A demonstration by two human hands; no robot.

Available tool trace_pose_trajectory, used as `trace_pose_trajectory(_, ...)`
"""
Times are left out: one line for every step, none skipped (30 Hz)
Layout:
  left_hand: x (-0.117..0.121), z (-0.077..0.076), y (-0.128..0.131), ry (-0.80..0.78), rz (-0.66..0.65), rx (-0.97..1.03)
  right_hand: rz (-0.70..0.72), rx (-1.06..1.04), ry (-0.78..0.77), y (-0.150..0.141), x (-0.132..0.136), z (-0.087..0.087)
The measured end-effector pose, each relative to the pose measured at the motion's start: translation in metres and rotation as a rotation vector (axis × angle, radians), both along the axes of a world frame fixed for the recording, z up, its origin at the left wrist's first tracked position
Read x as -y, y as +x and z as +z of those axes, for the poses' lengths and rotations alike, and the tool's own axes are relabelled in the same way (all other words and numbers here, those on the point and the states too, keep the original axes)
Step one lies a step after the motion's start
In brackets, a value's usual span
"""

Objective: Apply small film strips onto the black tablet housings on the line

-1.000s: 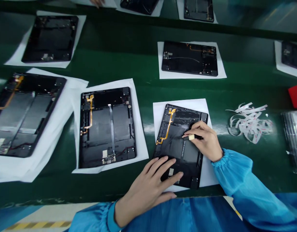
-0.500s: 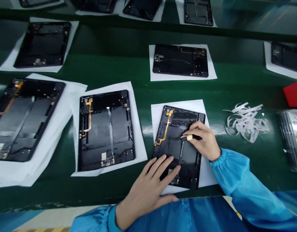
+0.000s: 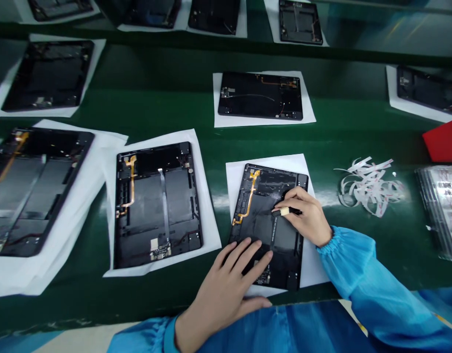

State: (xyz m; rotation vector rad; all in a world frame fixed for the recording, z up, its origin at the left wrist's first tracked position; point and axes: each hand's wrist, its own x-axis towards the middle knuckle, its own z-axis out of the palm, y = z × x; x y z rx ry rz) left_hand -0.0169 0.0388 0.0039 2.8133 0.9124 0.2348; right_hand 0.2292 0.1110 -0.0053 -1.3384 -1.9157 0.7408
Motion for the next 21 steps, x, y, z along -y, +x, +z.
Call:
trace_pose_trajectory(-0.001, 0.0, 0.001, -0.002, 0.01, 0.005, -0.001, 0.001, 0.0, 0.0, 0.0, 0.0)
trace_pose_trajectory(-0.001, 0.001, 0.002, -0.004, 0.02, 0.009, -0.002, 0.001, 0.001, 0.0, 0.0, 0.0)
trace_pose_trajectory(-0.002, 0.001, 0.003, -0.006, 0.031, 0.013, -0.002, 0.0, 0.002, 0.0, 0.0, -0.001)
trace_pose_trajectory(-0.003, 0.002, 0.005, -0.011, 0.042, 0.017, -0.002, -0.001, 0.002, 0.0, 0.0, -0.001)
trace_pose_trajectory(-0.003, 0.002, 0.006, -0.017, 0.05, 0.02, -0.003, -0.003, 0.002, 0.0, 0.0, -0.001)
trace_pose_trajectory(-0.003, 0.002, 0.007, -0.021, 0.057, 0.023, -0.005, -0.004, 0.002, 0.0, 0.0, -0.001)
trace_pose_trajectory(-0.003, 0.002, 0.008, -0.024, 0.058, 0.024, -0.006, -0.005, 0.002, 0.0, 0.0, -0.002)
trace_pose_trajectory(-0.003, 0.002, 0.008, -0.024, 0.06, 0.024, -0.009, -0.005, 0.0, 0.0, 0.0, -0.002)
trace_pose_trajectory(-0.004, 0.002, 0.008, -0.023, 0.06, 0.022, -0.011, -0.005, -0.002, 0.0, 0.0, -0.002)
trace_pose_trajectory(-0.004, 0.002, 0.008, -0.019, 0.059, 0.02, -0.012, -0.005, -0.006, 0.0, -0.001, -0.002)
trace_pose_trajectory(-0.004, 0.002, 0.008, -0.016, 0.06, 0.019, -0.014, -0.005, -0.011, 0.0, 0.0, -0.002)
trace_pose_trajectory(-0.004, 0.002, 0.008, -0.015, 0.061, 0.019, -0.014, -0.004, -0.016, 0.0, 0.0, -0.001)
trace_pose_trajectory(-0.004, 0.002, 0.007, -0.015, 0.063, 0.019, -0.015, -0.003, -0.02, 0.0, 0.0, -0.002)
trace_pose_trajectory(-0.005, 0.003, 0.007, -0.016, 0.067, 0.021, -0.014, -0.002, -0.023, 0.0, 0.001, -0.002)
trace_pose_trajectory(-0.006, 0.003, 0.008, -0.016, 0.071, 0.021, -0.011, -0.002, -0.023, 0.0, 0.001, -0.002)
trace_pose_trajectory(-0.007, 0.004, 0.009, -0.017, 0.074, 0.021, -0.008, -0.002, -0.021, 0.0, 0.002, -0.003)
trace_pose_trajectory(-0.008, 0.004, 0.01, -0.02, 0.078, 0.017, -0.003, 0.0, -0.02, 0.0, 0.003, -0.003)
trace_pose_trajectory(-0.011, 0.005, 0.013, -0.023, 0.082, 0.011, 0.002, 0.004, -0.019, 0.0, 0.004, -0.003)
trace_pose_trajectory(-0.013, 0.006, 0.015, -0.024, 0.087, 0.002, 0.002, 0.009, -0.021, 0.0, 0.004, -0.003)
trace_pose_trajectory(-0.017, 0.008, 0.019, -0.024, 0.092, -0.012, -0.002, 0.011, -0.025, 0.0, 0.004, -0.002)
trace_pose_trajectory(-0.021, 0.009, 0.022, -0.023, 0.097, -0.029, -0.01, 0.01, -0.032, 0.0, 0.004, -0.001)
